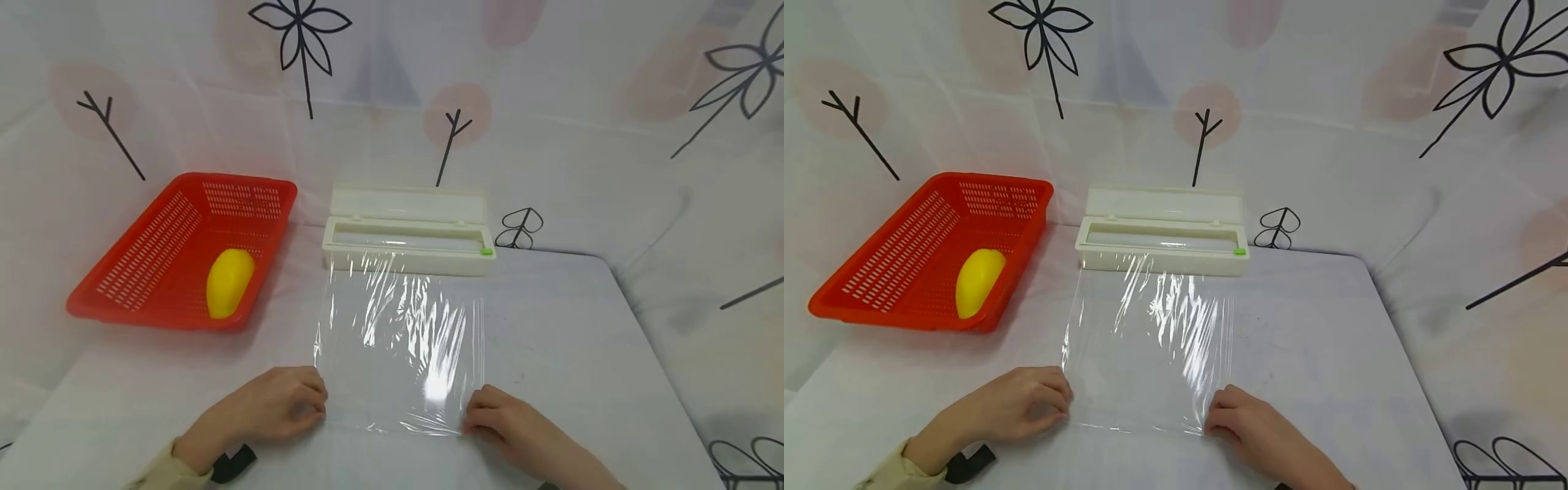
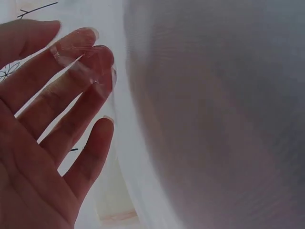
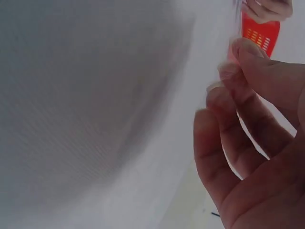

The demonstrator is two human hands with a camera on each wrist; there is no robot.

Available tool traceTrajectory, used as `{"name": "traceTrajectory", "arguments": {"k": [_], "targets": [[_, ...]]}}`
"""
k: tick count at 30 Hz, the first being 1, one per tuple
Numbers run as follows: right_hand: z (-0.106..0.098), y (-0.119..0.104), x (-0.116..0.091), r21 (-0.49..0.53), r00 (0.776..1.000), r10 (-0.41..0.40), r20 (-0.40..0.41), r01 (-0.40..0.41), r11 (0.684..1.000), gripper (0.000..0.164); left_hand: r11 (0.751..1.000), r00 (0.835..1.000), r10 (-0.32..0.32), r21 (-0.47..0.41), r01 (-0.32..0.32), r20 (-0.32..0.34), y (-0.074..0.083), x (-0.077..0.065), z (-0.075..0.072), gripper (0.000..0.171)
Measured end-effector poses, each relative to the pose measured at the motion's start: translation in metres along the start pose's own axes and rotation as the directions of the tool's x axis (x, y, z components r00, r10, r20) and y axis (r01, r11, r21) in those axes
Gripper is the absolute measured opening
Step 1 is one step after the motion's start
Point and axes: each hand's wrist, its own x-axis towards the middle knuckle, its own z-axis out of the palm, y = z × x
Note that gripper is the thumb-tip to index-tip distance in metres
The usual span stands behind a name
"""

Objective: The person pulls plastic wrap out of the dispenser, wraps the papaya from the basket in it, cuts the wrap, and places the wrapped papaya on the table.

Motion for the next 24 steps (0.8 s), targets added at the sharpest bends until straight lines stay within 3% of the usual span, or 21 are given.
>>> {"name": "traceTrajectory", "arguments": {"k": [3, 5, 8, 13, 16, 20, 24], "targets": [[0.0029, 0.0005, -0.0007, 0.036, 0.995, 0.087, 0.056, -0.089, 0.995, 0.023, 0.995, 0.995, -0.087, -0.036, 0.089, 0.046, 0.0003, 0.0004, 0.0004, 0.008], [0.0030, 0.0010, -0.0008, 0.052, 0.984, 0.144, 0.108, -0.151, 0.987, 0.017, 0.988, 0.989, -0.135, -0.059, 0.139, 0.067, 0.0008, 0.0013, 0.0005, 0.010], [0.0019, 0.0025, 0.0001, 0.071, 0.967, 0.192, 0.168, -0.206, 0.976, 0.010, 0.987, 0.987, -0.143, -0.061, 0.147, 0.070, 0.0009, 0.0014, 0.0009, 0.013], [0.0034, 0.0040, 0.0019, 0.039, 0.958, 0.246, 0.147, -0.254, 0.966, 0.011, 0.983, 0.980, -0.167, -0.061, 0.174, 0.112, 0.0027, 0.0011, -0.0009, 0.018], [0.0053, 0.0034, 0.0027, -0.030, 0.957, 0.263, 0.124, -0.261, 0.965, 0.011, 0.987, 0.983, -0.147, -0.043, 0.153, 0.105, 0.0022, 0.0010, -0.0005, 0.019], [0.0079, 0.0041, 0.0032, -0.081, 0.961, 0.256, 0.104, -0.249, 0.965, 0.019, 0.998, 0.997, -0.068, 0.006, 0.068, 0.039, 0.0000, 0.0015, 0.0026, 0.022], [0.0085, 0.0049, 0.0035, -0.072, 0.942, 0.319, 0.109, -0.312, 0.947, 0.015, 0.999, 1.000, -0.029, 0.043, 0.029, -0.003, -0.0014, 0.0015, 0.0042, 0.023]]}}
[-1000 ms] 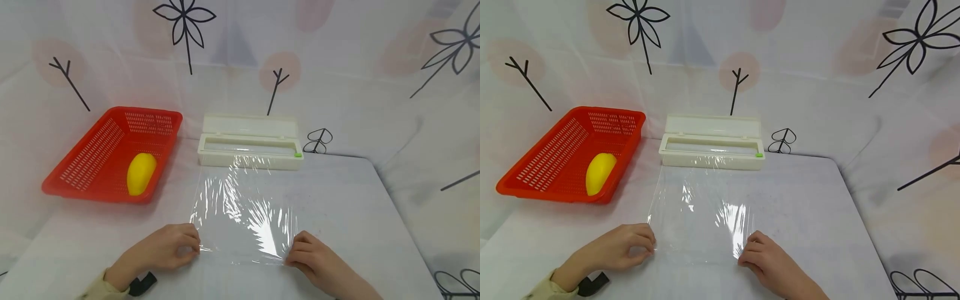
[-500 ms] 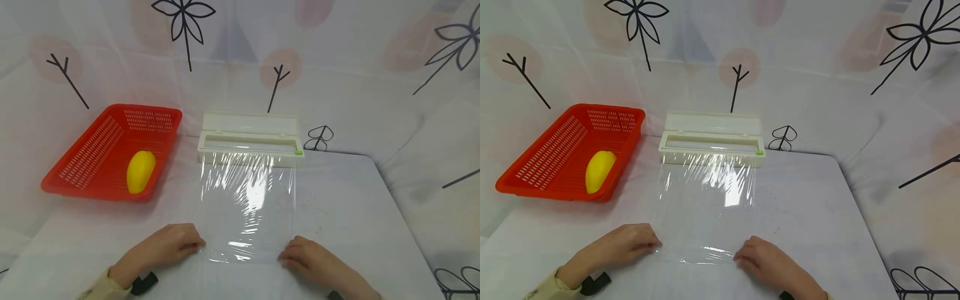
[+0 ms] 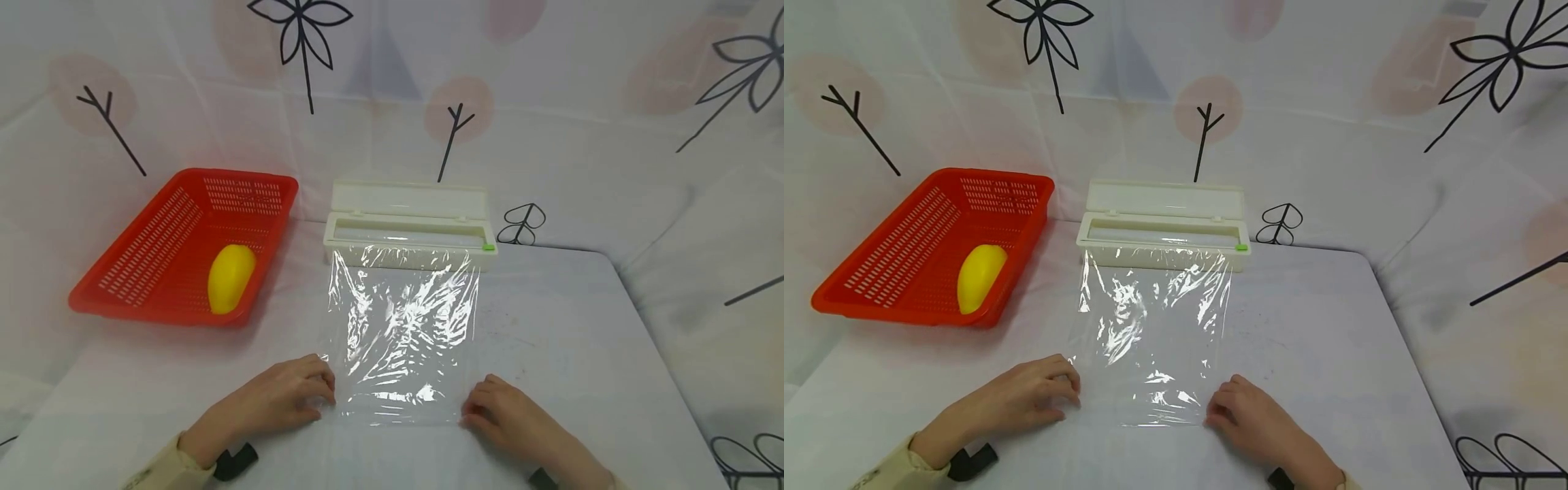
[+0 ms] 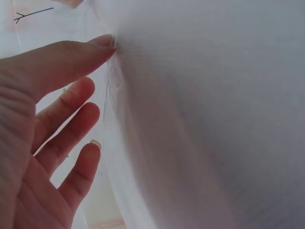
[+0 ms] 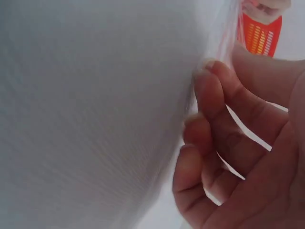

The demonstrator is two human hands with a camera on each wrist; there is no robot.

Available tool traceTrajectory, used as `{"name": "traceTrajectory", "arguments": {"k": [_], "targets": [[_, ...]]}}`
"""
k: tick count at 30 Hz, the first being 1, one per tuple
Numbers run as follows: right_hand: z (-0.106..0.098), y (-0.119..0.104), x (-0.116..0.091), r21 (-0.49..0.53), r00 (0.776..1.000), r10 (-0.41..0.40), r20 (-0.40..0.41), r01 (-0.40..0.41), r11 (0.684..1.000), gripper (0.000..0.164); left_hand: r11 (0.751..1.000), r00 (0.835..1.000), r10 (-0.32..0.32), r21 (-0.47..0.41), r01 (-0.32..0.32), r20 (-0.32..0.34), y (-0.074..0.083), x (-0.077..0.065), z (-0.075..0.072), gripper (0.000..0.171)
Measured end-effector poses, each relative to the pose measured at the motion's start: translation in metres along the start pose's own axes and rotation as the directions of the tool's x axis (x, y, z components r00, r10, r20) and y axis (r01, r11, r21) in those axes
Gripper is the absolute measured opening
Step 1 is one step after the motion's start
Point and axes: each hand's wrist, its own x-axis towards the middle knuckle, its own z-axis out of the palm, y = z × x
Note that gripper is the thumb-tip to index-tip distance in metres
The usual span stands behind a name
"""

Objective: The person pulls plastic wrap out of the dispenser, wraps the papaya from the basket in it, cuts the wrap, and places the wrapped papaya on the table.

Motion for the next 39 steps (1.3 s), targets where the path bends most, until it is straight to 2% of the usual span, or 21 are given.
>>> {"name": "traceTrajectory", "arguments": {"k": [5, 9, 13, 18, 22, 30, 33, 34, 37, 39], "targets": [[-0.003, -0.003, 0.001, 0.004, 0.991, 0.127, 0.039, -0.128, 0.992, 0.015, 0.998, 0.998, -0.056, 0.001, 0.056, 0.038, 0.000, -0.001, -0.002, 0.023], [-0.003, -0.005, 0.003, -0.027, 0.987, 0.148, 0.059, -0.147, 0.989, 0.025, 0.992, 0.989, -0.123, -0.023, 0.126, 0.087, 0.000, -0.002, -0.005, 0.025], [-0.002, -0.005, 0.002, -0.076, 0.986, 0.164, 0.022, -0.162, 0.984, 0.033, 0.984, 0.978, -0.166, -0.042, 0.172, 0.129, 0.000, -0.003, -0.008, 0.026], [0.001, -0.003, 0.001, -0.083, 0.987, 0.146, -0.073, -0.152, 0.985, 0.051, 0.979, 0.971, -0.188, -0.054, 0.198, 0.150, -0.001, -0.006, -0.010, 0.026], [0.002, -0.003, -0.001, -0.094, 0.989, 0.106, -0.099, -0.116, 0.989, 0.062, 0.979, 0.971, -0.186, -0.050, 0.195, 0.152, -0.002, -0.006, -0.012, 0.027], [0.000, -0.001, -0.004, -0.184, 0.994, 0.059, -0.091, -0.075, 0.980, 0.060, 0.968, 0.957, -0.225, -0.068, 0.241, 0.185, -0.002, -0.008, -0.015, 0.029], [0.000, -0.002, -0.005, -0.193, 0.993, 0.055, -0.100, -0.074, 0.978, 0.059, 0.963, 0.955, -0.244, -0.074, 0.259, 0.170, -0.004, -0.012, -0.017, 0.030], [0.000, -0.003, -0.005, -0.192, 0.993, 0.059, -0.101, -0.077, 0.978, 0.059, 0.965, 0.959, -0.239, -0.072, 0.252, 0.152, -0.006, -0.014, -0.017, 0.030], [0.000, -0.004, -0.005, -0.186, 0.993, 0.078, -0.093, -0.094, 0.978, 0.058, 0.971, 0.970, -0.228, -0.055, 0.234, 0.088, -0.010, -0.020, -0.022, 0.029], [-0.001, -0.006, -0.005, -0.180, 0.991, 0.105, -0.079, -0.118, 0.977, 0.058, 0.978, 0.980, -0.198, -0.057, 0.199, 0.024, -0.013, -0.024, -0.027, 0.028]]}}
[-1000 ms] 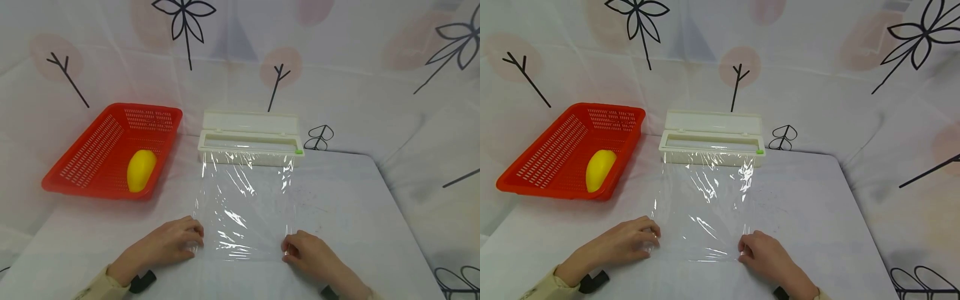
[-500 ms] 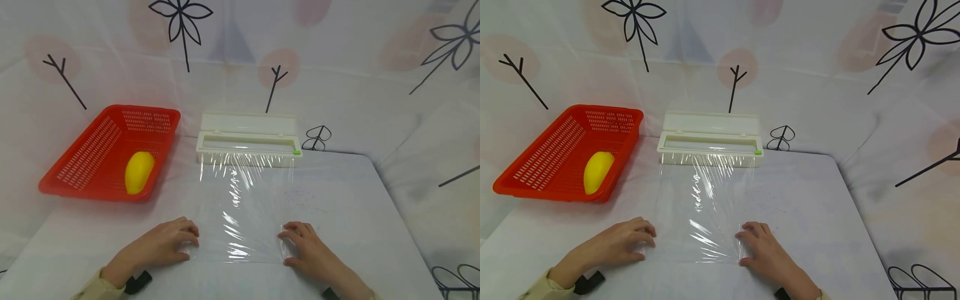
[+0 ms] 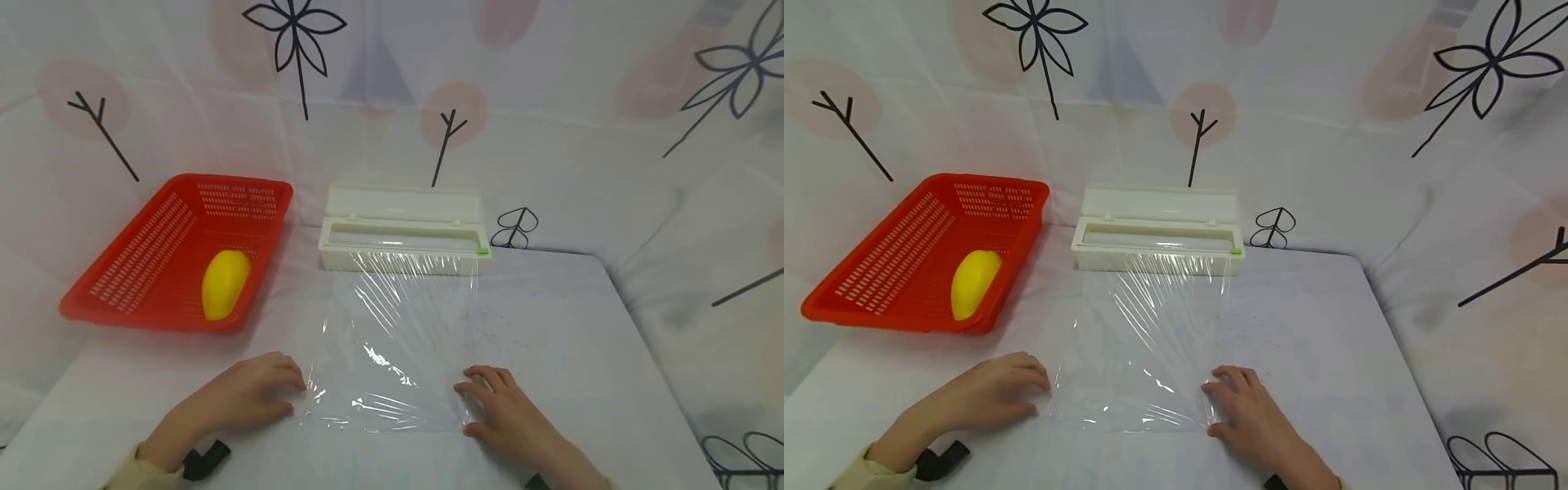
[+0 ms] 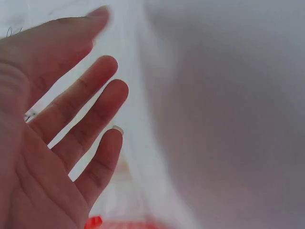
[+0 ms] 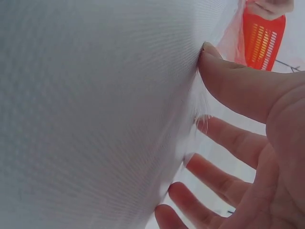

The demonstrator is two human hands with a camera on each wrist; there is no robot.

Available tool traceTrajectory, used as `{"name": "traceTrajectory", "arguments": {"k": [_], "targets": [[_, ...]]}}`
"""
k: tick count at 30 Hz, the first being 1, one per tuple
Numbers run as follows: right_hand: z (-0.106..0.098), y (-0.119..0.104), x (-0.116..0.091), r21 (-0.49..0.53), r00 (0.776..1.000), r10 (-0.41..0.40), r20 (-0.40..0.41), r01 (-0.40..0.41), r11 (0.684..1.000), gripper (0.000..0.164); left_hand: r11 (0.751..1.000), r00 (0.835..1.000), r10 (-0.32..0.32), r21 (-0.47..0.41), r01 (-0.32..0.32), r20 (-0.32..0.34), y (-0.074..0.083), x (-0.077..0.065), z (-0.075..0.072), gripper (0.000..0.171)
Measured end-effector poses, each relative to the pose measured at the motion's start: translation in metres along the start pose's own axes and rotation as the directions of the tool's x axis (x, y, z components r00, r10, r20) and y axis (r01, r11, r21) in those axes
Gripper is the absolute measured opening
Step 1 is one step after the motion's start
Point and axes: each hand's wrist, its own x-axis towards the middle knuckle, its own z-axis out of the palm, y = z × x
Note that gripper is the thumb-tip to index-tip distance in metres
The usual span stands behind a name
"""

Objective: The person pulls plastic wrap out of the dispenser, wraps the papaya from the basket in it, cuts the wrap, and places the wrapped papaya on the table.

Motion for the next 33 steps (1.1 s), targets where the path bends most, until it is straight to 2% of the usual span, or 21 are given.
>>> {"name": "traceTrajectory", "arguments": {"k": [3, 6, 8, 11, 14, 17, 21, 24, 28, 33], "targets": [[-0.001, -0.003, 0.002, 0.003, 0.998, 0.041, 0.039, -0.041, 0.999, 0.058, 0.999, 0.998, -0.021, -0.045, 0.019, -0.053, 0.001, -0.005, -0.018, 0.024], [-0.001, -0.003, 0.002, 0.004, 0.998, 0.044, 0.047, -0.044, 0.999, 0.058, 0.994, 0.994, -0.055, -0.100, 0.045, -0.097, 0.006, -0.007, -0.044, 0.025], [0.000, -0.003, 0.001, 0.006, 0.999, 0.026, 0.033, -0.026, 1.000, 0.059, 0.995, 0.988, -0.058, -0.093, 0.045, -0.145, 0.007, -0.006, -0.064, 0.028], [0.001, -0.002, 0.000, 0.002, 1.000, -0.004, 0.002, 0.004, 1.000, 0.060, 0.998, 0.973, -0.065, -0.025, 0.061, -0.221, 0.004, -0.005, -0.096, 0.030], [0.002, -0.002, 0.000, -0.003, 1.000, -0.001, -0.001, 0.001, 1.000, 0.061, 0.990, 0.956, -0.122, 0.042, 0.138, -0.265, -0.006, -0.006, -0.127, 0.030], [0.002, -0.003, 0.000, -0.009, 1.000, 0.028, 0.012, -0.028, 1.000, 0.061, 0.961, 0.929, -0.245, 0.057, 0.271, -0.278, -0.019, -0.005, -0.152, 0.029], [0.001, -0.002, 0.001, -0.017, 0.999, 0.050, 0.009, -0.050, 0.999, 0.060, 0.910, 0.885, -0.394, 0.030, 0.413, -0.247, -0.040, 0.000, -0.179, 0.035], [0.001, -0.002, 0.001, -0.011, 0.999, 0.046, 0.006, -0.046, 0.999, 0.060, 0.887, 0.872, -0.448, 0.024, 0.462, -0.198, -0.058, 0.007, -0.192, 0.042], [0.001, -0.002, 0.002, 0.002, 0.997, 0.061, 0.036, -0.061, 0.998, 0.061, 0.863, 0.858, -0.498, 0.023, 0.504, -0.125, -0.084, 0.018, -0.201, 0.051], [0.001, -0.005, 0.004, 0.013, 0.993, 0.094, 0.076, -0.095, 0.995, 0.062, 0.823, 0.823, -0.568, -0.013, 0.568, 0.005, -0.112, 0.031, -0.204, 0.065]]}}
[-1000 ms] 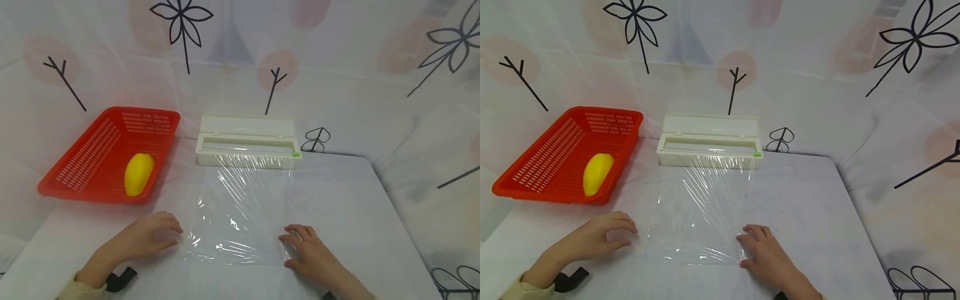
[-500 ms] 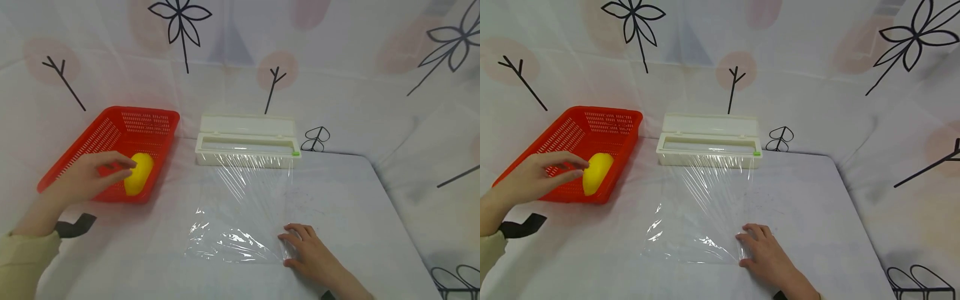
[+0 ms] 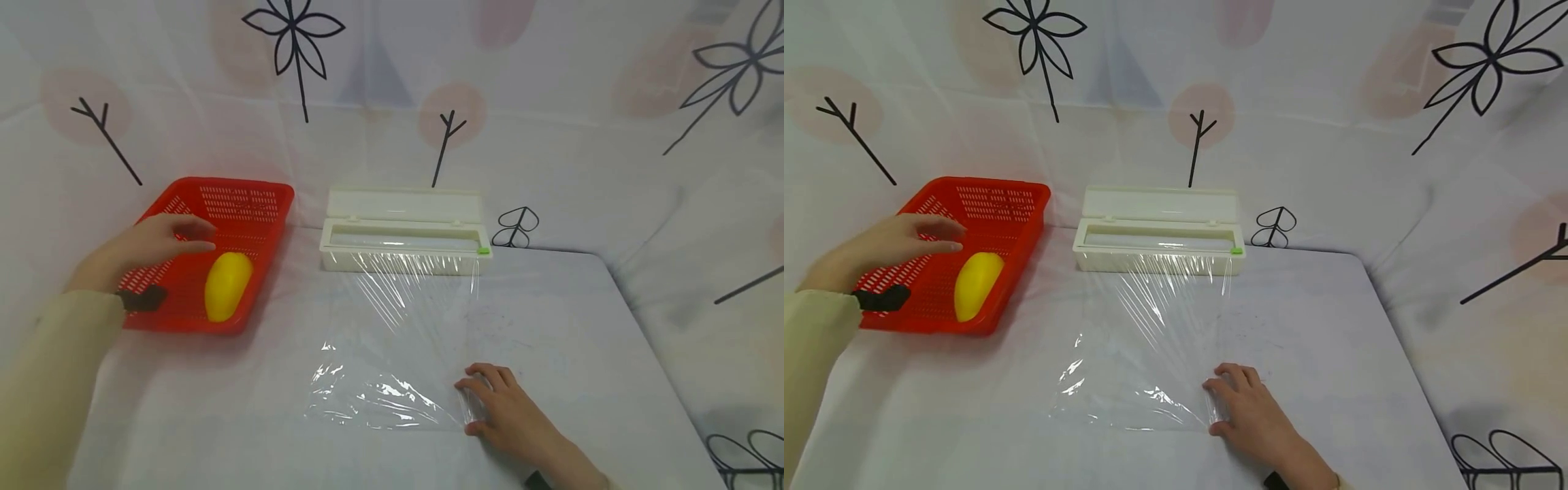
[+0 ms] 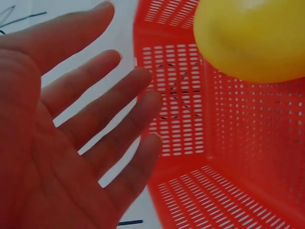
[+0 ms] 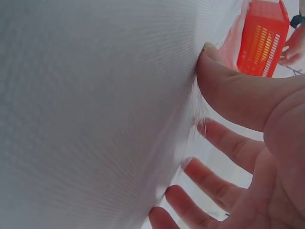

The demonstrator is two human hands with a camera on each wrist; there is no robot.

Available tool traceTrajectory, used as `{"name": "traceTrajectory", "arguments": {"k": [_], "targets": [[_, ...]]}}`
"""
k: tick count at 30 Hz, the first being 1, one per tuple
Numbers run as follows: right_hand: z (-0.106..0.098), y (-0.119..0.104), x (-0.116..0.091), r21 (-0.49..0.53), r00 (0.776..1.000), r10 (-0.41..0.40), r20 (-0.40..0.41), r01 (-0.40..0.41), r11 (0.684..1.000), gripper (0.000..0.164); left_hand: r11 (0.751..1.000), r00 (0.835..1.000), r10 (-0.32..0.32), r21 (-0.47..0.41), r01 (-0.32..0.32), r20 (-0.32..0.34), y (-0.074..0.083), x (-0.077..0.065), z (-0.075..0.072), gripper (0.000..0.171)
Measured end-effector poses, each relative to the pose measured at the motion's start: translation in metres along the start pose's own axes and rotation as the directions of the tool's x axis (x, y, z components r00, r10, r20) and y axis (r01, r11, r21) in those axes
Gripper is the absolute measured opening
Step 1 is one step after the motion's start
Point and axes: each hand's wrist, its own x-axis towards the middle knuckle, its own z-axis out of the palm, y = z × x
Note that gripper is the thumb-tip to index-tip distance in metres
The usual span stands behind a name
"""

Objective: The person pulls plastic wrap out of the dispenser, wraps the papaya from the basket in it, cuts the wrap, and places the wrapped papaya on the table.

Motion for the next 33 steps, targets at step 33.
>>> {"name": "traceTrajectory", "arguments": {"k": [33], "targets": [[-0.004, -0.008, 0.001, 0.002, 0.996, 0.084, 0.032, -0.084, 0.996, 0.060, 0.987, 0.970, -0.042, -0.139, 0.076, 0.238, -0.014, 0.021, 0.037, 0.082]]}}
